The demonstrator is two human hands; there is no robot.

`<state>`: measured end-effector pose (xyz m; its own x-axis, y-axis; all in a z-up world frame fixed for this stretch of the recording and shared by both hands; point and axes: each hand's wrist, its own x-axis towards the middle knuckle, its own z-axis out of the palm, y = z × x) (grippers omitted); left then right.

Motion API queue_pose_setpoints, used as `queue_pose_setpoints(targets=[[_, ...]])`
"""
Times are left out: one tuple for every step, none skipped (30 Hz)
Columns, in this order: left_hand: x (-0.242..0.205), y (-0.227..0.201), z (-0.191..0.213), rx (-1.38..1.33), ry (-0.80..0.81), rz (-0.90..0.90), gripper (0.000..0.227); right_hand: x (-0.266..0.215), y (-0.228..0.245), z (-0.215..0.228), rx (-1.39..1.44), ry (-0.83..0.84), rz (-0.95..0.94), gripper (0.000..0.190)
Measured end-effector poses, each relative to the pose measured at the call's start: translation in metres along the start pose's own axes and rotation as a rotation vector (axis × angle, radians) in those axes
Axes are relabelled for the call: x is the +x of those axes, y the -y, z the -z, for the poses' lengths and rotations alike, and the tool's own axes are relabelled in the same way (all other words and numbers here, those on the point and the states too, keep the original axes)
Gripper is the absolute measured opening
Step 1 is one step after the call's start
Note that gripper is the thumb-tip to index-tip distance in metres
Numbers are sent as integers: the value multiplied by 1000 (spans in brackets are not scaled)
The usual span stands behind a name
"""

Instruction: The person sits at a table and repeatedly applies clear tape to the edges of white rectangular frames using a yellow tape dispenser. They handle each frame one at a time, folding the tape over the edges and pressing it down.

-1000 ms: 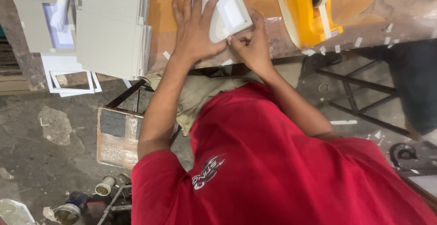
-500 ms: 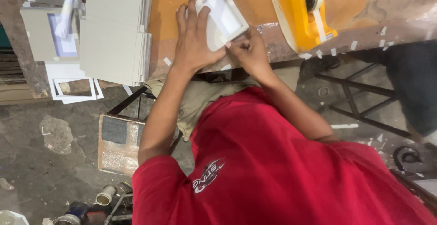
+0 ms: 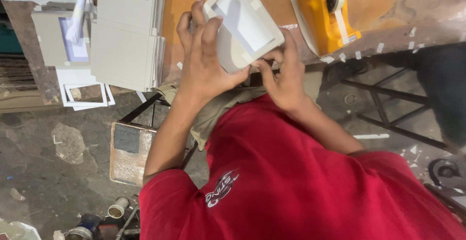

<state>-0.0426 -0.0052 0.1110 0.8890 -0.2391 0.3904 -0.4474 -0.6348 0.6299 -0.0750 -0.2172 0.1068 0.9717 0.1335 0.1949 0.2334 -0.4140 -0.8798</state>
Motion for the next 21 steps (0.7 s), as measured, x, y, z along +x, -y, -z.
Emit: queue_pose_setpoints(targets=[[0,-3,2,-16,0,-8,111,-2,3,2,0,-4,-8,72],[0,-6,3,-11,-23,-42,113,-5,4,5,-1,-7,-16,72],[0,-8,4,-6,-46,-77,116,-7,5,7,-1,-10,-24,72],[0,-10,5,-1,-69,-111,119,-10,5,9,-34,-24,9,73],[-1,-13,6,0,-79,-113,122,-12,5,11,-67,-39,44,74],[-2,-16,7,1,-89,-115,126,-14,5,13,-100,-53,78,74],[-3,-19,8,2,-99,-116,129,-16,5,15,-89,-48,90,74],[-4,-22,9,5,-102,-116,131,-18,5,17,-77,-44,101,74],[-4,-24,10,8,-103,-117,132,-19,5,19,-67,-42,112,75],[-4,-26,10,11,-105,-118,133,-19,5,21,-97,-49,146,76],[-5,-28,11,17,-103,-117,134,-19,4,22,-127,-54,178,77],[-5,-30,12,24,-100,-116,134,-20,3,23,-156,-60,209,78],[-6,-32,12,31,-98,-115,134,-20,2,24,-270,-75,270,78],[-8,-33,13,50,-93,-117,134,-21,0,25,-383,-90,331,77],[-9,-34,14,67,-89,-120,133,-21,-4,26,-498,-106,390,77],[-10,-35,14,84,-84,-124,133,-22,-8,26,-388,-87,343,79],[-9,-36,12,94,-93,-115,132,-22,-13,26,-277,-69,300,80],[-8,-38,9,103,-101,-106,131,-23,-19,26,-166,-51,258,82],[-7,-39,7,114,-111,-99,130,-23,-25,25,-147,-44,248,82],[-6,-40,6,109,-114,-86,130,-23,-31,25,-128,-36,238,82],[-6,-42,4,102,-115,-73,129,-22,-37,25,-110,-27,226,82]])
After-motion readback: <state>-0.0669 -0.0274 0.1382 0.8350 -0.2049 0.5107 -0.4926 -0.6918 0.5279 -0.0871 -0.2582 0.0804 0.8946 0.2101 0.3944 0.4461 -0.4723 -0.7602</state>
